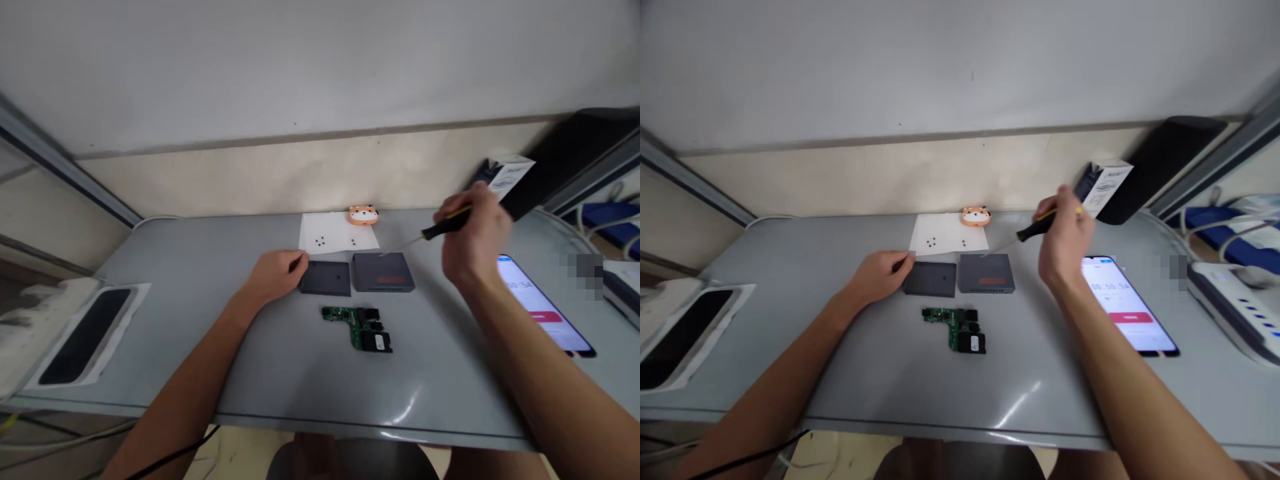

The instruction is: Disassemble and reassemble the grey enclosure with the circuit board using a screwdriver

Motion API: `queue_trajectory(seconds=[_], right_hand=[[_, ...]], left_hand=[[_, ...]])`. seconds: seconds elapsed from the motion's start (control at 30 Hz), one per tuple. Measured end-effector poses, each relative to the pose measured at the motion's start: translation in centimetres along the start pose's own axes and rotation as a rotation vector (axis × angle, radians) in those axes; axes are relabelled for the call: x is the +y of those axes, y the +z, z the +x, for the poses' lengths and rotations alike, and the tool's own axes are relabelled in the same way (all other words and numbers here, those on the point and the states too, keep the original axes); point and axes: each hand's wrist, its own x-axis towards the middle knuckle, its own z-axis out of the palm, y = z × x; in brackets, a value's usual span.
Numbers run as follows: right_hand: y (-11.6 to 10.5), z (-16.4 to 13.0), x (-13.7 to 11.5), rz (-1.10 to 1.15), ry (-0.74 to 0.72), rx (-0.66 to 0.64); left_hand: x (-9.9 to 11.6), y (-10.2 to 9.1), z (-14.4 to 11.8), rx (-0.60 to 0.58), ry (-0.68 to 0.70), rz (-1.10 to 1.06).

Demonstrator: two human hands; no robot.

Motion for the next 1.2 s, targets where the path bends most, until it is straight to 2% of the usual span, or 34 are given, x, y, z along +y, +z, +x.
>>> queue_trajectory(seconds=[0.03, 0.07, 0.13, 0.2, 0.23, 0.27, 0.33, 0.4, 0.47, 0.5, 0.67, 0.8, 0.97, 1.1, 1.2], right_hand=[[-0.3, 0.4, -0.7, 0.102, -0.067, 0.133], [-0.6, 0.5, -1.5, 0.150, -0.110, 0.172], [-1.3, 0.1, -3.4, 0.165, -0.139, 0.153], [-2.1, -1.1, -5.3, 0.058, -0.178, 0.057], [-2.4, -2.0, -6.2, 0.009, -0.192, -0.029], [-2.7, -2.9, -7.0, -0.058, -0.234, -0.175], [-3.3, -4.9, -8.1, -0.228, -0.333, -0.684], [-3.8, -6.7, -8.3, -0.469, -0.348, -1.023], [-4.1, -8.2, -7.8, -0.689, -0.374, -1.212], [-4.3, -8.8, -7.4, -0.750, -0.387, -1.246], [-5.0, -10.6, -5.8, -0.828, -0.400, -1.254], [-4.4, -9.8, -6.3, -0.775, -0.424, -1.254], [-1.5, -6.8, -6.7, -0.827, -0.434, -1.073], [1.3, -5.1, -6.1, -0.926, -0.436, -1.153], [2.4, -4.8, -5.6, -0.926, -0.417, -1.201]], left_hand=[[0.0, 0.0, 0.0, -0.004, -0.008, -0.006], [0.1, 0.0, 0.0, -0.007, -0.013, -0.012], [0.0, -0.1, 0.0, -0.008, -0.013, -0.020], [-0.2, -0.3, 0.1, -0.002, 0.000, -0.017], [-0.4, -0.4, 0.1, 0.000, 0.009, -0.011], [-0.5, -0.5, 0.1, 0.000, 0.017, -0.001], [-0.8, -0.9, 0.2, 0.003, 0.027, 0.022], [-1.1, -1.2, 0.1, 0.013, 0.030, 0.036], [-1.2, -1.6, 0.1, 0.016, 0.032, 0.039], [-1.3, -1.8, 0.0, 0.013, 0.031, 0.036], [-1.2, -2.1, 0.0, -0.060, 0.028, 0.019], [-1.1, -2.1, 0.2, -0.091, 0.015, 0.026], [-1.4, -2.3, 0.2, -0.084, 0.039, -0.010], [-1.5, -2.3, 0.1, -0.077, 0.048, -0.055], [-1.7, -2.1, 0.1, -0.055, 0.048, -0.066]])
